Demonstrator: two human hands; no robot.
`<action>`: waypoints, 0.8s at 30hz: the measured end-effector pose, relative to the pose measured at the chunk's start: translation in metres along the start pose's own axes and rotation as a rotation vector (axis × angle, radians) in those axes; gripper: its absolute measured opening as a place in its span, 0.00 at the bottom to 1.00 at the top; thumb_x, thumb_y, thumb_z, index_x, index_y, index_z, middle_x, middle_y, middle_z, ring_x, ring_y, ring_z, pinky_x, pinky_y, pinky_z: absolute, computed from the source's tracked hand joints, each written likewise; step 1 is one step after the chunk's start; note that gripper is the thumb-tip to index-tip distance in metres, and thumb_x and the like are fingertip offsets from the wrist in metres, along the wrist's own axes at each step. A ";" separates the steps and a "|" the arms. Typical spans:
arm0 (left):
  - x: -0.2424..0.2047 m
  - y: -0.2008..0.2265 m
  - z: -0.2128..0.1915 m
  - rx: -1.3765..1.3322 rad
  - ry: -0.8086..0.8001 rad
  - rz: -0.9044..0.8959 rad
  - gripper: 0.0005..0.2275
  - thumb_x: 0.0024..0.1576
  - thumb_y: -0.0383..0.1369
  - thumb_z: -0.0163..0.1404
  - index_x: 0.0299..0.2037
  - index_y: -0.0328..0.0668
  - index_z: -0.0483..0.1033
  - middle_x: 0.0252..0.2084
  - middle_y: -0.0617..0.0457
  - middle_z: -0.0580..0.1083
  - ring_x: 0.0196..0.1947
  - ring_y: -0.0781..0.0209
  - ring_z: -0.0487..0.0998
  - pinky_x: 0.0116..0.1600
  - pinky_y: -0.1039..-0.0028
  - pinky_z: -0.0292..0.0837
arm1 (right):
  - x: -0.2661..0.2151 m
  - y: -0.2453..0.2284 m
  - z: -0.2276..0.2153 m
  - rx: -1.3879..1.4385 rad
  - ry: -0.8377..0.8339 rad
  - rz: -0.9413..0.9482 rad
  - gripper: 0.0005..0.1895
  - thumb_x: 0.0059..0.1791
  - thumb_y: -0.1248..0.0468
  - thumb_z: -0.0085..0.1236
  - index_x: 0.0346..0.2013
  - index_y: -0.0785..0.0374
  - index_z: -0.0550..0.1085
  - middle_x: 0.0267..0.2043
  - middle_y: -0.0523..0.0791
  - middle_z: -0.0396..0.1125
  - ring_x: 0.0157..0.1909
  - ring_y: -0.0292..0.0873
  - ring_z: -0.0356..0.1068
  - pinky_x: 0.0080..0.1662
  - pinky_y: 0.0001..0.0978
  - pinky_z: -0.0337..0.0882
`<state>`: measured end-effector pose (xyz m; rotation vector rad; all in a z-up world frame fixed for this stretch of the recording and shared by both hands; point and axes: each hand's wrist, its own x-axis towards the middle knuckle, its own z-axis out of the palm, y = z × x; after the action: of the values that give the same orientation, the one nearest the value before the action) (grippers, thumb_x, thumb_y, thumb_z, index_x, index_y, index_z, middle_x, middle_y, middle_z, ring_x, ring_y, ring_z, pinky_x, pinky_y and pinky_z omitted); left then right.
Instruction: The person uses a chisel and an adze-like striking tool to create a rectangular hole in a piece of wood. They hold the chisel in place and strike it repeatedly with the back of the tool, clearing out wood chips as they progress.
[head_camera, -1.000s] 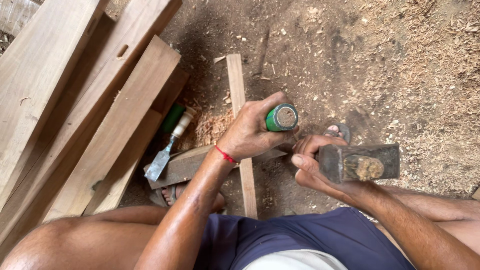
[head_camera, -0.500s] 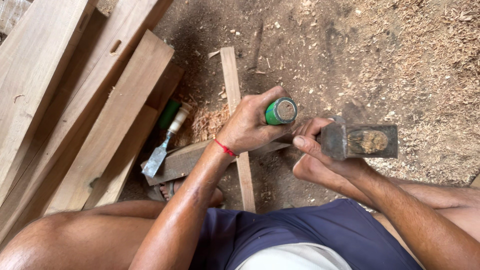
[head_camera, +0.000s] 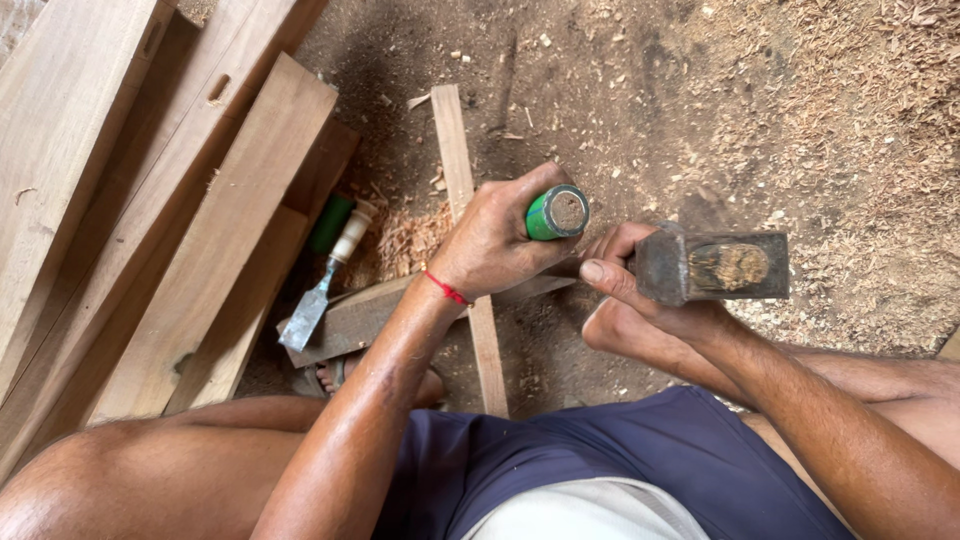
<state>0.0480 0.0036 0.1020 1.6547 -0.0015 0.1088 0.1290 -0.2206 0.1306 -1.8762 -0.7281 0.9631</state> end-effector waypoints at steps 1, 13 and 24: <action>0.000 0.000 0.000 0.013 0.002 0.006 0.15 0.51 0.31 0.64 0.46 0.41 0.73 0.37 0.50 0.81 0.40 0.58 0.86 0.43 0.66 0.79 | 0.000 0.001 0.000 0.009 0.001 -0.004 0.15 0.53 0.53 0.59 0.29 0.59 0.68 0.31 0.43 0.69 0.39 0.38 0.71 0.44 0.34 0.75; 0.005 0.001 0.006 0.077 -0.005 -0.044 0.15 0.50 0.29 0.62 0.44 0.41 0.73 0.36 0.49 0.80 0.39 0.55 0.86 0.42 0.65 0.79 | 0.003 0.009 -0.005 -0.194 0.116 0.029 0.15 0.51 0.52 0.61 0.28 0.58 0.73 0.26 0.39 0.71 0.28 0.34 0.72 0.30 0.30 0.75; 0.009 -0.011 0.019 0.118 -0.037 0.049 0.20 0.45 0.26 0.58 0.50 0.43 0.74 0.37 0.48 0.81 0.36 0.53 0.85 0.49 0.62 0.81 | 0.006 -0.031 -0.038 -0.603 0.294 -0.221 0.12 0.49 0.64 0.63 0.46 0.63 0.76 0.37 0.46 0.73 0.37 0.39 0.74 0.37 0.34 0.78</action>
<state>0.0589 -0.0134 0.0898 1.7748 -0.0646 0.1174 0.1606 -0.2188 0.1681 -2.3205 -1.0972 0.3247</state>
